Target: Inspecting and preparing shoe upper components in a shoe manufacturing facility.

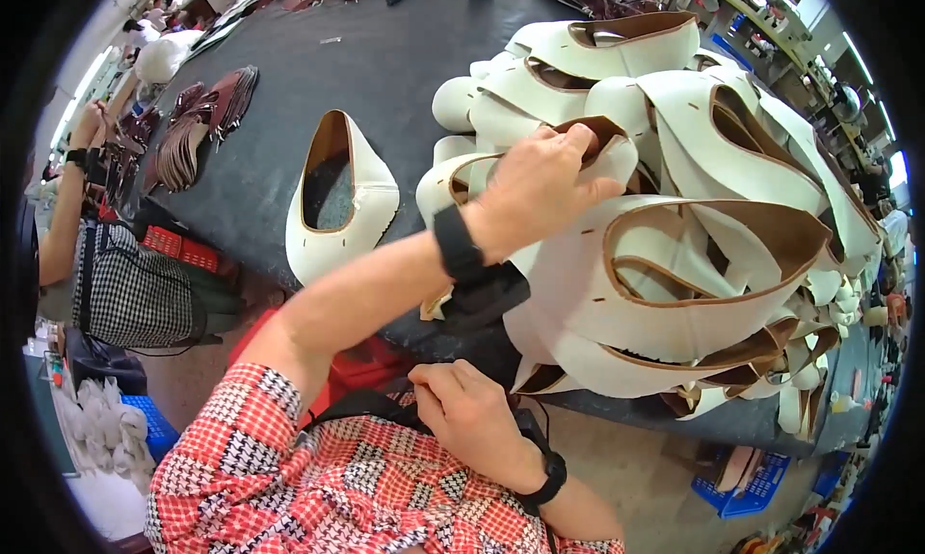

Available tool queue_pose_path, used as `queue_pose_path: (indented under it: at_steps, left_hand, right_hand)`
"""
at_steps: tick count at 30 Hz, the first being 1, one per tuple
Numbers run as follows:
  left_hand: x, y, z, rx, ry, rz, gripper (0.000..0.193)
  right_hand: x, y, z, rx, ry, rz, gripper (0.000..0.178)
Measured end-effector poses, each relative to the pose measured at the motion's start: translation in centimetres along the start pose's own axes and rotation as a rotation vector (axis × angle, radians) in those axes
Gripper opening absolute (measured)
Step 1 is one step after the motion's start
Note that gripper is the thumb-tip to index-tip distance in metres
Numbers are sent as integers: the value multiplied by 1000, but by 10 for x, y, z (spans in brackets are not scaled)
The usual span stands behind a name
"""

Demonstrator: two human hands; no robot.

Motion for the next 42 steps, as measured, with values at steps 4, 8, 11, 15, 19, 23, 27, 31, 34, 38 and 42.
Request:
queue_pose_path:
  at_steps: [4,8,11,15,19,23,27,31,34,38,42]
  left_hand:
    - [-1,5,12,137,-131,-211,24]
    - [-42,-64,19,284,-356,-527,14]
    - [-4,-153,9,431,-192,-829,11]
    - [88,-198,-46,667,-61,-305,17]
    - [134,-114,-110,102,-516,-1013,95]
    - [114,-109,-154,-60,-509,-832,92]
    - [106,-126,-179,-140,-387,-124,54]
    - [107,-139,-207,64,-118,458,43]
    - [105,-147,-198,194,-32,674,33]
    - [53,-138,-194,-272,-374,13,20]
    - [17,-107,-226,-399,-760,-657,21]
  right_hand:
    - [6,-8,-13,-84,28,22,17]
    - [8,-29,-32,-3,-58,97,18]
    - [12,-65,-41,262,-2,244,27]
    - [-34,-124,-33,554,-507,201,59]
    - [-75,-118,-5,449,-682,-61,73]
    - [-46,-83,-11,279,-451,-35,76]
    - [-2,-56,-19,203,-310,113,47]
    - [17,-30,-14,75,-140,270,26]
    - [14,-24,-14,1,-68,341,24]
    - [35,-8,-13,-235,183,512,14]
    - [54,2,-21,-304,430,768,16]
Point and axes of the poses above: each hand's wrist, its own z-axis towards the middle knuckle, its own y-axis out of the palm, x = y × z, the point moved 8 cm from there along z, towards the middle knuckle, and after that the axes turned 3 degrees about z, right-handed, at the moved point
